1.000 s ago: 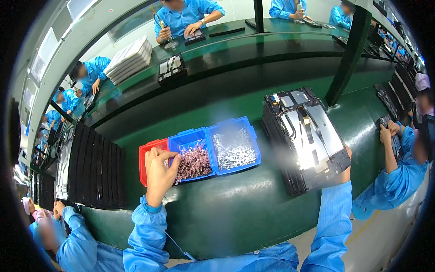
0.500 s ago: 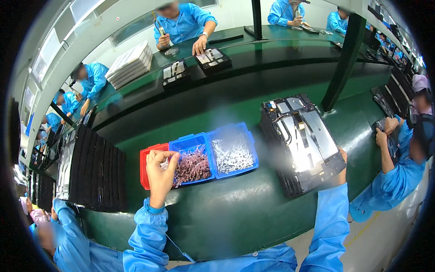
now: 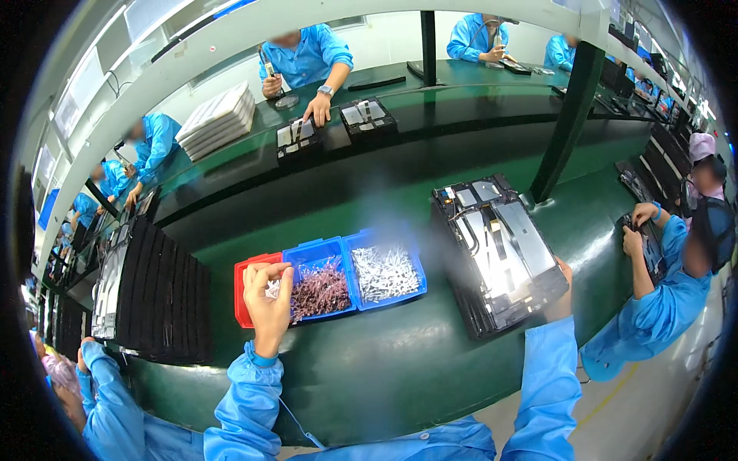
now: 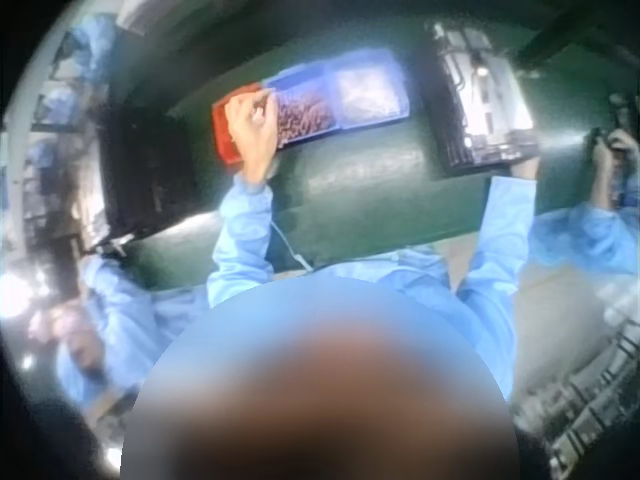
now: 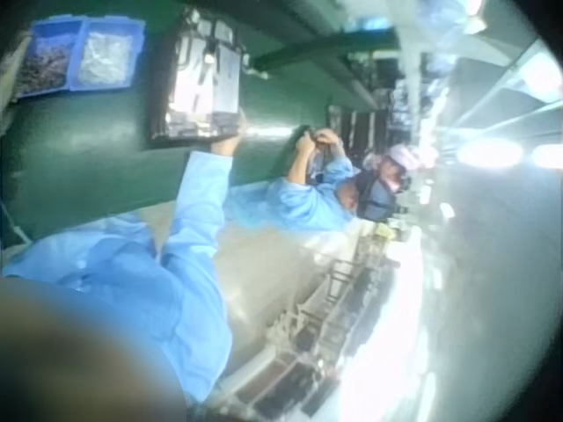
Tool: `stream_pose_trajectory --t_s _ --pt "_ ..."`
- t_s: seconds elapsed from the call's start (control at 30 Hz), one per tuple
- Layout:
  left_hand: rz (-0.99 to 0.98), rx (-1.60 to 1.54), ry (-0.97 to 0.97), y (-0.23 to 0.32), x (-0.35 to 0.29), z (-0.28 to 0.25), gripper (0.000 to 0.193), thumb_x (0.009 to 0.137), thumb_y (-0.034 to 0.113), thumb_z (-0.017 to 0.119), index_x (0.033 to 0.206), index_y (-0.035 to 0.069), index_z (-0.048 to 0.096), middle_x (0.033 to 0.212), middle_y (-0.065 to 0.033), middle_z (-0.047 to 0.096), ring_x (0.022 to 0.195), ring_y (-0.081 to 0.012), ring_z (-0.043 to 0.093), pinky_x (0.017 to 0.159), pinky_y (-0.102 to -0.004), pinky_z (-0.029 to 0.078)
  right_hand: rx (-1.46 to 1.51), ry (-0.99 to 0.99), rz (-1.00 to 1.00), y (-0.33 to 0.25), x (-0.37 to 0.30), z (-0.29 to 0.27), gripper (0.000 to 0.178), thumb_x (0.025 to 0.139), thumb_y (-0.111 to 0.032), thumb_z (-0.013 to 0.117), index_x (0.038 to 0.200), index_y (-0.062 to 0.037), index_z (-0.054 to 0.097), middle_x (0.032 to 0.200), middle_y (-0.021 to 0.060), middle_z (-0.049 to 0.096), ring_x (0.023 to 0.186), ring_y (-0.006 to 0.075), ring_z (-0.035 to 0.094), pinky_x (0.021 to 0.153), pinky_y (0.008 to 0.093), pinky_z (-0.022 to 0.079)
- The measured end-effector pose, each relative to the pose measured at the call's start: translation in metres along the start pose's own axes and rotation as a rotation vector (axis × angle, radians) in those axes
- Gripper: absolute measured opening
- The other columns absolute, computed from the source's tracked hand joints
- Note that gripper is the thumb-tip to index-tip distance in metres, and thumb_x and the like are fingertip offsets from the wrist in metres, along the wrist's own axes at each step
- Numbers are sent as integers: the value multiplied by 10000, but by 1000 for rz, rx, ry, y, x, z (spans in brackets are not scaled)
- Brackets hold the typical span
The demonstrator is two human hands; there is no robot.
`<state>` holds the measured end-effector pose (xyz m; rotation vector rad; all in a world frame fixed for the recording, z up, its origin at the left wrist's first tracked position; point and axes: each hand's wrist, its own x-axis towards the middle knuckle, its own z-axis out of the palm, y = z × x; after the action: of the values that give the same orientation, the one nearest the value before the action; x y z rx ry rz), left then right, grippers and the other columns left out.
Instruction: Assembling electronic components and wiring into a tablet or mobile device chassis at a factory workbench.
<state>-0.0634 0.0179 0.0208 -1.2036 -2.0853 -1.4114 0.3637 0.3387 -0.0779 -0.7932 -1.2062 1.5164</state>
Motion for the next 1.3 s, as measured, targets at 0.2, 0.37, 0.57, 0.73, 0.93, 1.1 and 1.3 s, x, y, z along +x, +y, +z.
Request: stream_pose_trajectory --t_s 0.2,0.37,0.57,0.73,0.93,1.1,1.3 --pt "-149 -254 -154 29 -20 -18 92 861 -5 758 952 10 747 899 -80 621 850 -177 574 755 -284 463 8 129 52 17 7 -28 394 997 -148 568 1336 24 464 1072 140 680 837 201 707 688 304 610" --pt "-441 -858 -499 37 -84 -20 117 909 -56 703 1013 -20 743 1017 -70 608 929 -141 600 796 -264 494 -216 475 -320 -40 -8 21 232 1012 -192 566 1032 16 670 898 61 647 807 134 609 671 284 494" --pt "-661 -1097 -594 38 -106 -15 126 926 -53 689 1038 -21 737 1077 -77 619 937 -134 626 797 -259 532 -175 409 -995 -103 -145 121 250 1003 -236 534 953 -45 686 869 79 640 753 194 572 652 305 485" --pt "-599 -1089 -520 38 -113 -21 129 925 -74 677 1030 -25 734 1081 -87 623 938 -146 631 819 -264 536 -624 -699 -548 -73 -173 266 274 831 -74 807 1083 -18 716 1003 139 724 882 294 711 786 357 574" --pt "-471 -1006 -414 43 -111 -26 174 902 -126 671 1023 -21 738 1053 -91 616 951 -153 639 831 -270 540 -405 -770 -290 -34 -172 275 199 850 -21 789 1043 -8 741 912 101 746 747 153 699 594 263 551" --pt "-436 -920 -395 40 -109 -26 180 899 -119 682 1024 -7 748 1046 -83 609 940 -144 634 803 -249 533 -343 -722 -322 -27 -175 282 161 834 22 786 987 -7 751 875 91 745 718 128 687 550 245 534" --pt "-418 -829 -414 40 -110 -24 192 873 -104 715 1015 16 765 1008 -75 616 904 -141 618 768 -243 513 -338 -689 -365 -21 -168 280 163 797 32 791 947 -16 749 846 79 739 675 141 689 531 250 530"
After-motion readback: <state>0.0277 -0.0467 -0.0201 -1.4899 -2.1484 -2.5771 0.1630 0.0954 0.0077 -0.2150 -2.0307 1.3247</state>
